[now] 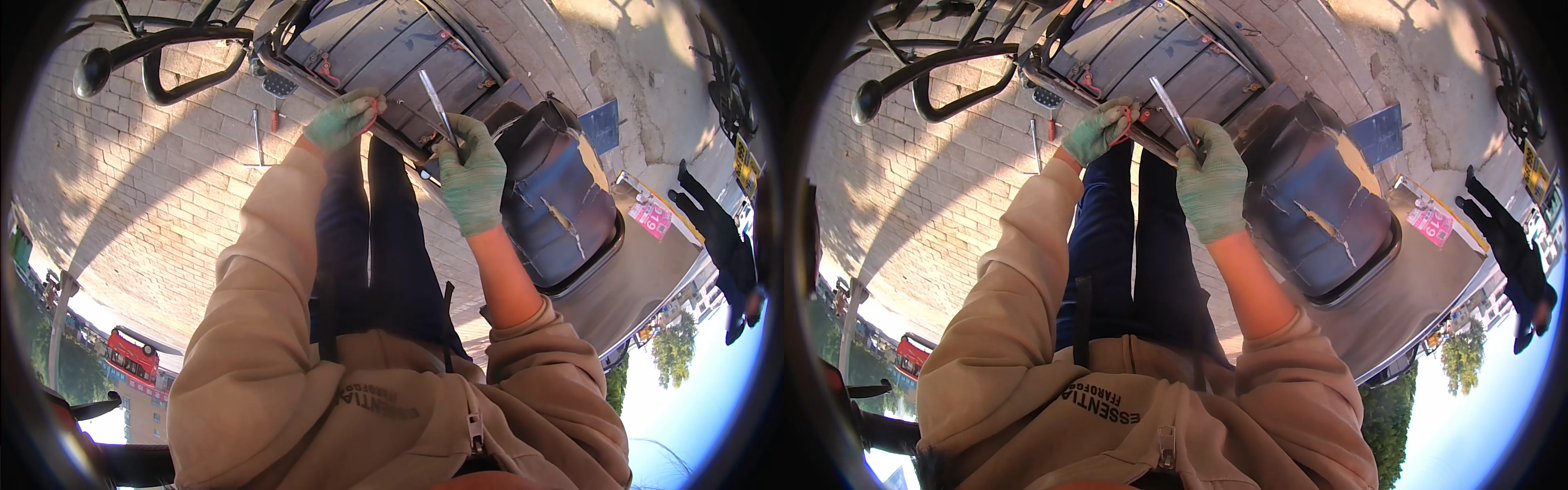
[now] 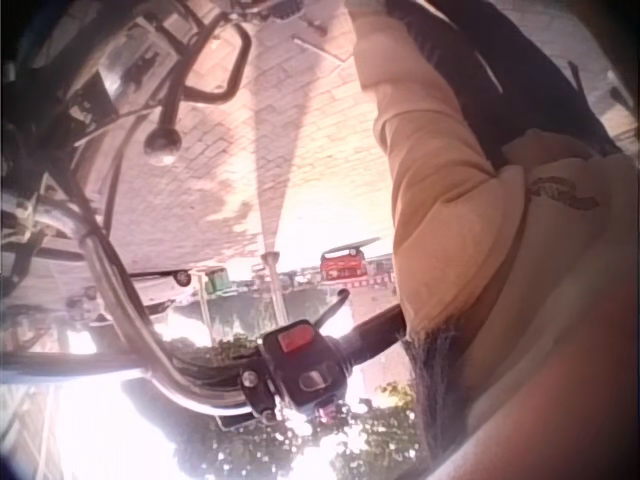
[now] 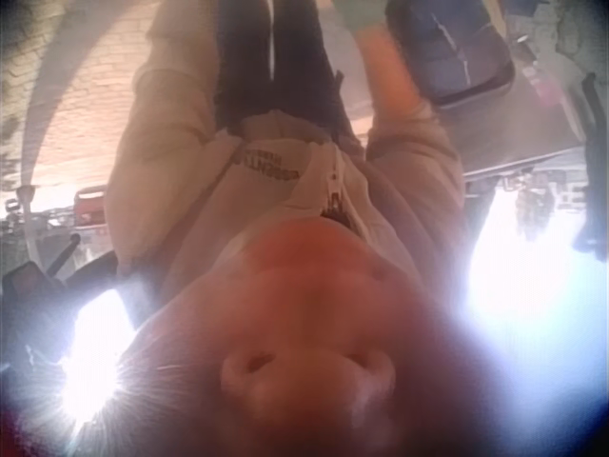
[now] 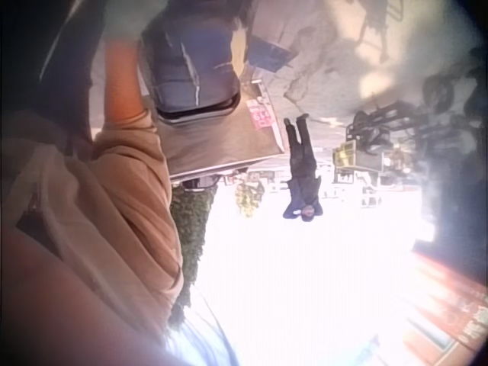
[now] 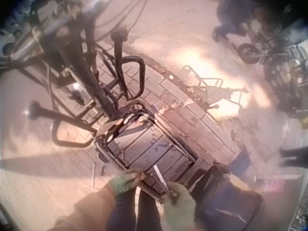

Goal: The person uses a wrench to tighten or loosen bolts on a motorcycle battery. They repeatedly adjust the tool on the battery terminals while wearing gloves.

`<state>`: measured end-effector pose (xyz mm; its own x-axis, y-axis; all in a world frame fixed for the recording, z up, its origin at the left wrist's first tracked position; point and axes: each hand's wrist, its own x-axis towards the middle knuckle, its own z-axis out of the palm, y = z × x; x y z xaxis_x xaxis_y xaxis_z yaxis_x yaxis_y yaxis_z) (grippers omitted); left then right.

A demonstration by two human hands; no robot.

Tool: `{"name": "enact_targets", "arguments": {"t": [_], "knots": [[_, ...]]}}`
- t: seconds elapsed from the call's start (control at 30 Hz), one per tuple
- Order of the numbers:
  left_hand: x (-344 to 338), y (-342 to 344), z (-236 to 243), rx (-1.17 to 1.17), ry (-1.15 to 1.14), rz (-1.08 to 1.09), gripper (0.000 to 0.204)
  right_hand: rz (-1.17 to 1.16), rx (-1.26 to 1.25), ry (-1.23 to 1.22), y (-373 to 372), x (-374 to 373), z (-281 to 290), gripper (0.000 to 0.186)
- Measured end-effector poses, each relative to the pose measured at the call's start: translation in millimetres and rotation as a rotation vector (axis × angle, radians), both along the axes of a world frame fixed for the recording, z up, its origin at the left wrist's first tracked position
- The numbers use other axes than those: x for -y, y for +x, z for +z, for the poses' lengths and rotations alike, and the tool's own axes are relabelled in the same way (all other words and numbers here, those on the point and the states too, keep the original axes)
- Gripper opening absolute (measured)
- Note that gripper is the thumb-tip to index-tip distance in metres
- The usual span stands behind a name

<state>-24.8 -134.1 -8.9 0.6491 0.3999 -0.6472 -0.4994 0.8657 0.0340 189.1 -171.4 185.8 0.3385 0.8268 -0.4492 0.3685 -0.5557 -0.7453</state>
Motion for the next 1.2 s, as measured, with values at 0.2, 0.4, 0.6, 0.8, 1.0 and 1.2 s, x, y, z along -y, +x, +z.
{"name": "enact_targets", "arguments": {"t": [0.2, 0.4, 0.6, 0.8, 1.0, 1.2], "knots": [[14.2, 4.6, 14.2, -0.359, 0.331, -0.507, 0.038, 0.094, 0.066, -0.314, 6.4, 2.0, 1.4, 0.020], [45.0, 5.7, 29.9, -0.520, 0.453, -0.653, 0.040, -0.050, -0.158, -0.190, -5.0, 9.1, 2.4, 0.023], [61.6, 19.0, 7.8, -0.539, 0.391, -0.699, 0.037, -0.050, -0.216, -0.239, -11.3, 10.7, -1.6, 0.022], [83.7, 34.1, -3.4, -0.683, 0.610, -0.826, 0.035, -0.128, -0.265, -0.231, -14.8, 23.7, -7.9, 0.023], [85.0, 51.7, -4.8, -0.762, 0.455, -0.509, 0.033, 0.133, -0.141, -0.263, -24.2, 43.2, -3.5, 0.026], [62.3, 53.2, 24.7, -0.632, -0.075, -0.279, 0.033, -0.048, -0.251, -0.331, -36.4, 38.0, 8.0, 0.024]]}}
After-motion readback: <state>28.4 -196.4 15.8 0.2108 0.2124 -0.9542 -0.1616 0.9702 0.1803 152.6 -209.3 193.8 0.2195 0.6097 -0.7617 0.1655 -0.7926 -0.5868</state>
